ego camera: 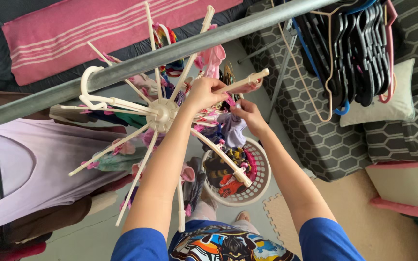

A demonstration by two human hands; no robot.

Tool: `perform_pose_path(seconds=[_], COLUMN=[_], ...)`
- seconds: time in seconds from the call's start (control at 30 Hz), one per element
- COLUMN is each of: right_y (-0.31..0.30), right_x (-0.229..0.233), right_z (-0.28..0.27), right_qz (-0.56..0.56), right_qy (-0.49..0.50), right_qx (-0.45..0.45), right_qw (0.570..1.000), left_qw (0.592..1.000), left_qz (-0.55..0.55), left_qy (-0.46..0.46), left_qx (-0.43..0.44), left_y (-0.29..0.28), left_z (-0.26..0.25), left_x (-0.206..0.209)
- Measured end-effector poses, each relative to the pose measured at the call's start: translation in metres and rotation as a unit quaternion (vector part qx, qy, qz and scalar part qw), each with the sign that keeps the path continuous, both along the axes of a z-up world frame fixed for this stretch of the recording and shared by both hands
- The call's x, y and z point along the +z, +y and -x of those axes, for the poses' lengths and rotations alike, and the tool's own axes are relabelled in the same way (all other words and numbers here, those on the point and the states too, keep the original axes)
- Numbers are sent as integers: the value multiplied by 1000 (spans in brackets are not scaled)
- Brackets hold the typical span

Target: The person takes various small clothing items from a laundry basket and hangs them on a radial drying rack using clothespins. They also hang larger garments on hangers and place them on a clothes rack.

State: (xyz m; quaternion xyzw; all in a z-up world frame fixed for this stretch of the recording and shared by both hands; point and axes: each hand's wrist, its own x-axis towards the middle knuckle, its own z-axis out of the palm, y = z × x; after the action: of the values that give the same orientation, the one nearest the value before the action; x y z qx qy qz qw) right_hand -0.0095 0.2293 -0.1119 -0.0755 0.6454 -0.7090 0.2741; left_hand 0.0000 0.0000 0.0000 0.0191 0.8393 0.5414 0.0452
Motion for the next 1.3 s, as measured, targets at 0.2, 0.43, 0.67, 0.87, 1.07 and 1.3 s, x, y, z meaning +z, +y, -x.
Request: perform_pose_path(seconds=[0.2, 0.43, 0.67, 0.87, 1.07, 1.3], right_y=[2, -14, -18, -18, -5, -11], right_x=[-3, -20, -11, 26, 31, -10], right_z=[-5, -7, -3, -13, -8, 6], right_qz=[65, 113, 184, 217, 212, 177], right_qy=[39, 57, -54, -128, -144, -103], right_qx=[5, -44, -9, 7, 22, 24], right_qw=[997, 991, 981, 968, 966, 978], left_qw=[1000, 999, 995, 994, 996, 994], left_qz=[20, 4, -58, -45, 5, 26], left_qy=[0, -16, -60, -69, -27, -52], left_qx=[-16, -27, -53, -68, -80, -89], left_y=[-9, -17, -28, -26, -19, -13], left_z=[1, 7, 7, 9, 10, 0], left_x=[-9, -8, -12, -9, -3, -9])
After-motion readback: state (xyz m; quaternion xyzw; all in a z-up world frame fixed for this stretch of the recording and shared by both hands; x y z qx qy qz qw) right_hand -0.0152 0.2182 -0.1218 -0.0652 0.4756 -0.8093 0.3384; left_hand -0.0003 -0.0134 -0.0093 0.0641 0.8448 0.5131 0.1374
